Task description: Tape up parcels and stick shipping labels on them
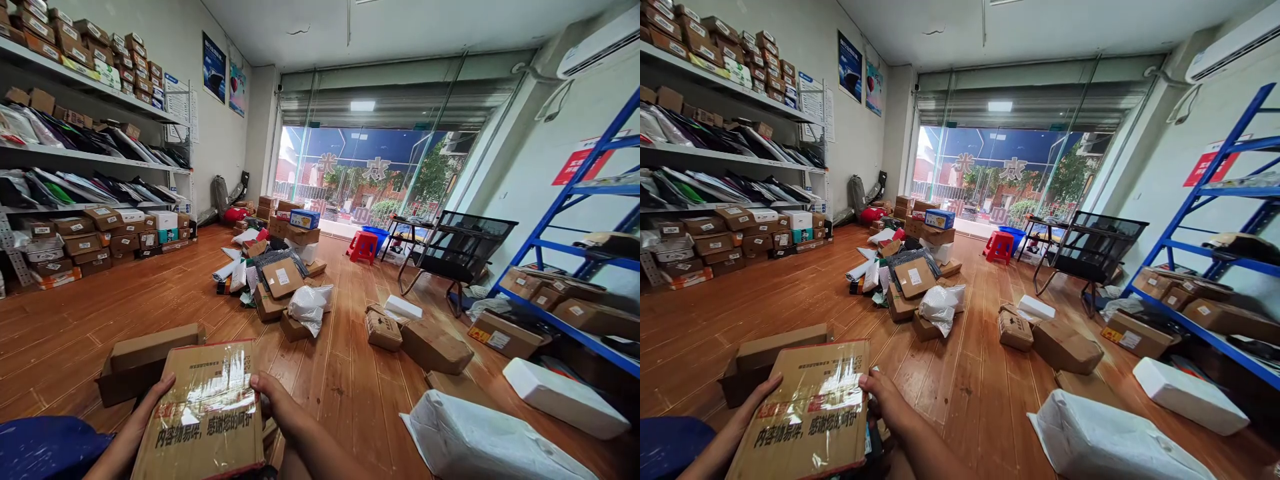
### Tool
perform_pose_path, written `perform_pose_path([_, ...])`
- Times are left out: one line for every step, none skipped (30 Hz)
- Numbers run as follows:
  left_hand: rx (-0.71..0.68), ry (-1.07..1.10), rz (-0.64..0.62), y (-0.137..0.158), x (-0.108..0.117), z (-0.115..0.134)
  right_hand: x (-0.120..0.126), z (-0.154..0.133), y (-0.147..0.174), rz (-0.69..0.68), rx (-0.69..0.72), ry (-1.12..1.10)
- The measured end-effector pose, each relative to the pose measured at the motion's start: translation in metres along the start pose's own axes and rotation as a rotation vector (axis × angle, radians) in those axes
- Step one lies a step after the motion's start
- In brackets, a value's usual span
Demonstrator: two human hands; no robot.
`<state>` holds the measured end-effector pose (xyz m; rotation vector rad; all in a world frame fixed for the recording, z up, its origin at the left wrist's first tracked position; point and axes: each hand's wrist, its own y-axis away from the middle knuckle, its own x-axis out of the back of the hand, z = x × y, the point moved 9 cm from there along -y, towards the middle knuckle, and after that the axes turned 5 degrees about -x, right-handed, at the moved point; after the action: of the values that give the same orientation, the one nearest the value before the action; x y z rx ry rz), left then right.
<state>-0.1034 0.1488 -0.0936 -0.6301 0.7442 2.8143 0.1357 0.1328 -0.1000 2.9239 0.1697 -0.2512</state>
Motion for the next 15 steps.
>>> perform_pose_path([-0.015,0.004,0.006,0.000,0.000,0.002,0.000,0.000,0.000,-0.003,0.001,0.002])
perform_pose_path([-0.027,0.008,0.010,0.001,0.000,0.003,0.001,0.001,0.000,-0.006,0.003,0.004])
perform_pose_path([-0.032,0.008,0.011,0.001,0.000,0.004,0.001,0.001,0.000,-0.007,0.004,0.003])
perform_pose_path([-0.029,0.005,0.010,0.002,0.000,0.004,0.001,0.001,0.000,-0.006,0.004,0.002])
perform_pose_path([-0.021,-0.002,0.012,0.003,-0.001,0.003,0.002,0.001,0.000,-0.003,0.003,0.000])
perform_pose_path([-0.009,-0.009,0.016,0.003,-0.001,0.002,0.002,0.001,0.000,0.002,0.002,-0.002])
perform_pose_path([0.006,-0.014,0.018,0.004,-0.002,0.002,0.002,0.001,0.000,0.006,-0.002,-0.003])
perform_pose_path([0.021,-0.018,0.020,0.006,-0.003,0.002,0.002,0.001,0.001,0.009,-0.007,-0.004])
perform_pose_path([0.037,-0.018,0.022,0.007,-0.005,0.001,0.002,0.001,0.001,0.011,-0.013,-0.005])
perform_pose_path([0.046,-0.017,0.027,0.009,-0.006,0.002,0.002,0.000,0.002,0.014,-0.019,-0.007])
perform_pose_path([0.054,-0.015,0.033,0.011,-0.006,0.003,0.001,-0.001,0.003,0.019,-0.024,-0.011])
perform_pose_path([0.051,-0.012,0.041,0.012,-0.007,0.005,0.001,-0.002,0.004,0.024,-0.028,-0.016])
perform_pose_path([0.038,-0.008,0.047,0.012,-0.006,0.007,0.000,-0.003,0.005,0.030,-0.030,-0.023])
perform_pose_path([0.024,-0.006,0.052,0.012,-0.005,0.009,0.000,-0.004,0.006,0.034,-0.030,-0.030])
perform_pose_path([0.012,-0.008,0.052,0.012,-0.004,0.010,-0.001,-0.006,0.007,0.034,-0.030,-0.036])
